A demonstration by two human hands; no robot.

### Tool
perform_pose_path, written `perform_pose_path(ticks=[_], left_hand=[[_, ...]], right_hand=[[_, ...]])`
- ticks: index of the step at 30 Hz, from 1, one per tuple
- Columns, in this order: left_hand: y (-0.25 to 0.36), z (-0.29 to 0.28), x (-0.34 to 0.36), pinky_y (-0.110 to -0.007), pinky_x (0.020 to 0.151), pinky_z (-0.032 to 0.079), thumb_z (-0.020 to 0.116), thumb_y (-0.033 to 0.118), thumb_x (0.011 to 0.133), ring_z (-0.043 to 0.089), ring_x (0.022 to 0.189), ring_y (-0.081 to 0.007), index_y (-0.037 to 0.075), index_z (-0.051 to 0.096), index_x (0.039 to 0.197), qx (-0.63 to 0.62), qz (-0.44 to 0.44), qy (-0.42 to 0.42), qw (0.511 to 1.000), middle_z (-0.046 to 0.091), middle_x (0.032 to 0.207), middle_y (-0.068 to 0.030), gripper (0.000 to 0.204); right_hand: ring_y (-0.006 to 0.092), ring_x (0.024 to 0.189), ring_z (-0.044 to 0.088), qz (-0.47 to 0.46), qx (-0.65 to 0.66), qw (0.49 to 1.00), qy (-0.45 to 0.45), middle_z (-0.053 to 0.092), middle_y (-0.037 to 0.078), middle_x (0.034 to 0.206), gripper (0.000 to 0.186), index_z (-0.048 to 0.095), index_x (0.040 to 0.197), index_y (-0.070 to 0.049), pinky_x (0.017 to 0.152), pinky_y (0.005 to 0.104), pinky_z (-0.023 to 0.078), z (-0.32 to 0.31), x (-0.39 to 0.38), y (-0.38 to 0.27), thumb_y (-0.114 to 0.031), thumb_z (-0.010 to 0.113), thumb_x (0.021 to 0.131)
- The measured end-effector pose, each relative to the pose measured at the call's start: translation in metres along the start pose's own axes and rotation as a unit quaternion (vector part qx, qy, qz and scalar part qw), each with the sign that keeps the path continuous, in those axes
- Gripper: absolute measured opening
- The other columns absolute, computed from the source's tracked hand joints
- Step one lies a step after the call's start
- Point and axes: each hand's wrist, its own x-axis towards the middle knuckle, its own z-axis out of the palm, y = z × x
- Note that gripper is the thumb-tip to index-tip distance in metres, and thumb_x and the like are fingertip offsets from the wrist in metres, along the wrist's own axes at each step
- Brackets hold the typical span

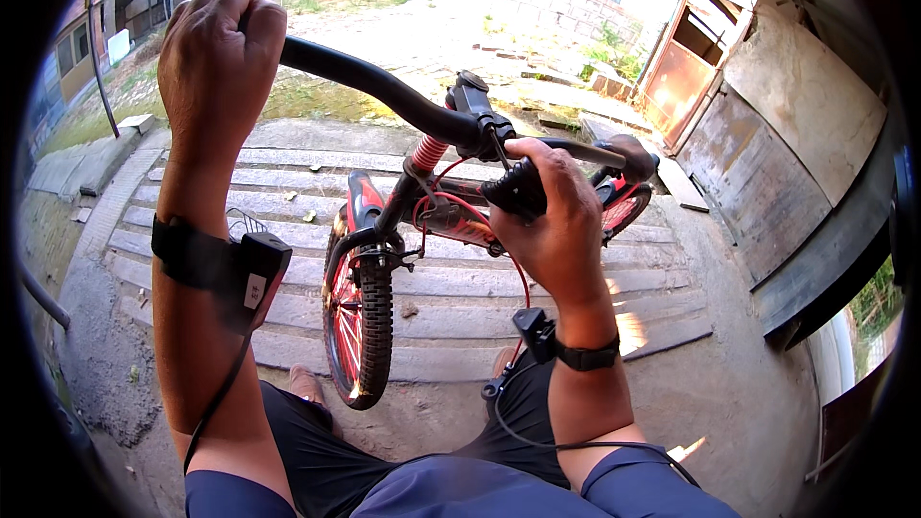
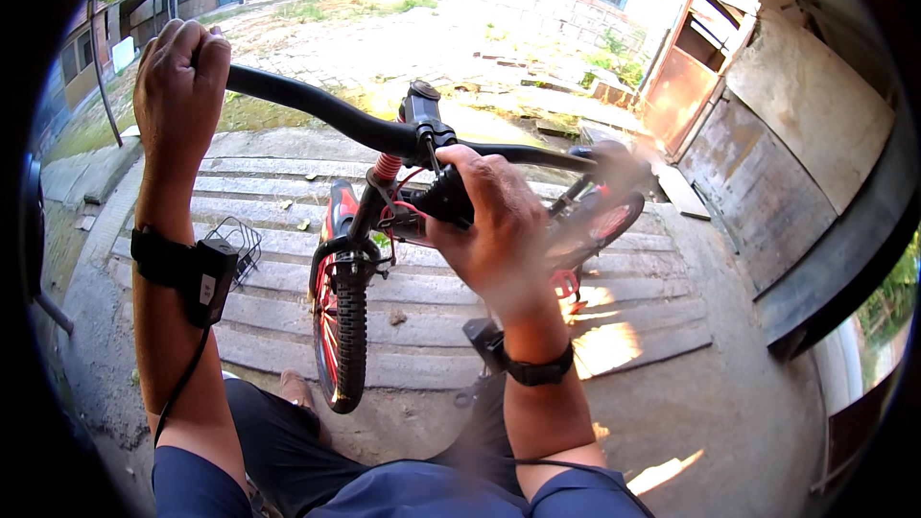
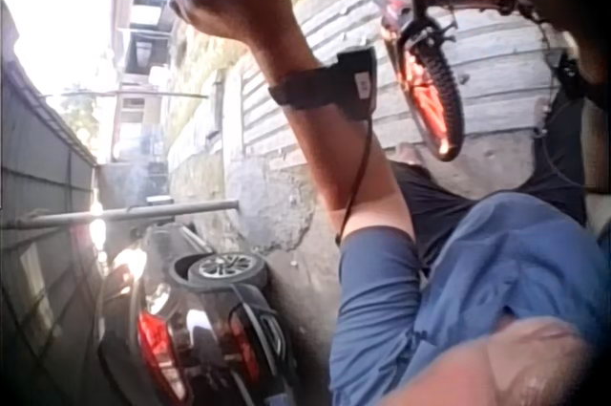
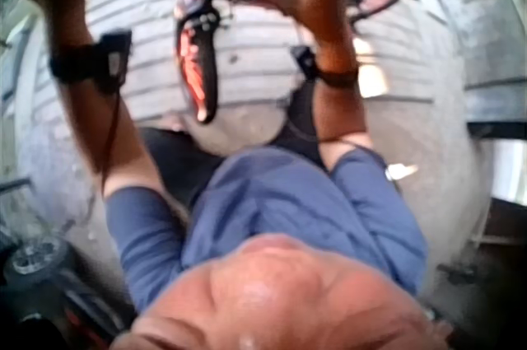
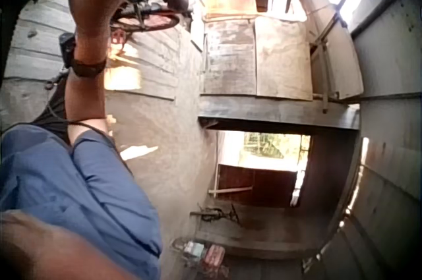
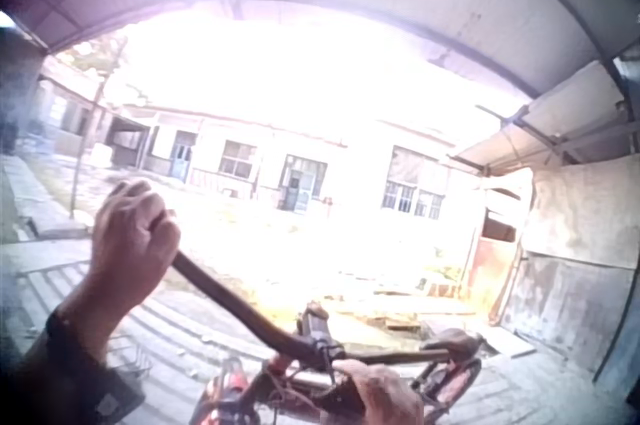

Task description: The person sits on the ground and works on the handlebar of a bicycle. They pick up a black electronic component from a white bucket, connect a red wire to it, and repeatedly attach and detach the component from the handlebar stem to test the fit.

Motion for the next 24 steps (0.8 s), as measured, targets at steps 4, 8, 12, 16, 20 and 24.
perform_pose_path(ticks=[4, 8, 12, 16, 20, 24], left_hand=[[-0.001, 0.000, 0.000, -0.042, 0.069, 0.050, 0.058, 0.022, 0.089, 0.062, 0.075, -0.0302, 0.006, 0.059, 0.074, 0.004, 0.009, -0.003, 1.000, 0.062, 0.078, -0.0087, 0.022], [-0.002, 0.001, 0.000, -0.042, 0.069, 0.050, 0.058, 0.022, 0.089, 0.061, 0.074, -0.0304, 0.006, 0.058, 0.074, -0.006, 0.008, -0.004, 1.000, 0.062, 0.078, -0.0087, 0.022], [-0.003, 0.003, 0.000, -0.042, 0.068, 0.049, 0.058, 0.023, 0.090, 0.061, 0.073, -0.0301, 0.006, 0.058, 0.074, -0.005, 0.020, 0.008, 1.000, 0.061, 0.077, -0.0085, 0.024], [-0.004, 0.003, 0.000, -0.042, 0.068, 0.049, 0.057, 0.024, 0.091, 0.060, 0.073, -0.0297, 0.006, 0.057, 0.074, -0.001, 0.016, -0.006, 1.000, 0.060, 0.076, -0.0083, 0.024], [-0.005, 0.003, 0.000, -0.042, 0.067, 0.049, 0.057, 0.024, 0.091, 0.060, 0.073, -0.0296, 0.006, 0.055, 0.073, -0.005, 0.005, -0.008, 1.000, 0.059, 0.075, -0.0082, 0.026], [-0.004, 0.003, 0.000, -0.042, 0.067, 0.049, 0.056, 0.025, 0.091, 0.059, 0.071, -0.0286, 0.007, 0.054, 0.072, -0.002, 0.005, -0.007, 1.000, 0.058, 0.074, -0.0076, 0.027]], right_hand=[[0.0204, 0.076, 0.061, -0.072, -0.021, 0.996, -0.038, 0.062, 0.008, 0.090, 0.050, 0.063, 0.113, -0.008, 0.070, 0.0322, 0.050, -0.014, 0.014, 0.005, -0.001, 0.074, 0.065], [0.0177, 0.065, 0.057, 0.079, 0.070, 0.994, -0.034, 0.057, 0.005, 0.080, 0.042, 0.061, 0.108, -0.009, 0.063, 0.0294, 0.049, -0.005, 0.000, -0.009, -0.008, 0.080, 0.070], [0.0190, 0.064, 0.058, 0.016, 0.010, 1.000, 0.000, 0.056, 0.007, 0.079, 0.041, 0.058, 0.102, -0.009, 0.063, 0.0306, 0.050, -0.007, 0.003, -0.030, -0.010, 0.082, 0.069], [0.0092, 0.068, 0.056, 0.087, 0.086, 0.992, 0.027, 0.056, 0.001, 0.080, 0.042, 0.056, 0.109, -0.008, 0.064, 0.0247, 0.049, -0.008, -0.007, -0.023, -0.005, 0.079, 0.074], [0.0032, 0.067, 0.055, 0.292, 0.285, 0.912, 0.031, 0.060, -0.001, 0.081, 0.039, 0.052, 0.114, -0.007, 0.059, 0.0204, 0.047, -0.007, -0.020, -0.016, -0.003, 0.074, 0.081], [0.0033, 0.069, 0.052, 0.344, 0.395, 0.850, 0.047, 0.054, -0.003, 0.084, 0.037, 0.053, 0.118, -0.008, 0.062, 0.0190, 0.046, -0.003, -0.022, -0.019, -0.002, 0.070, 0.086]])
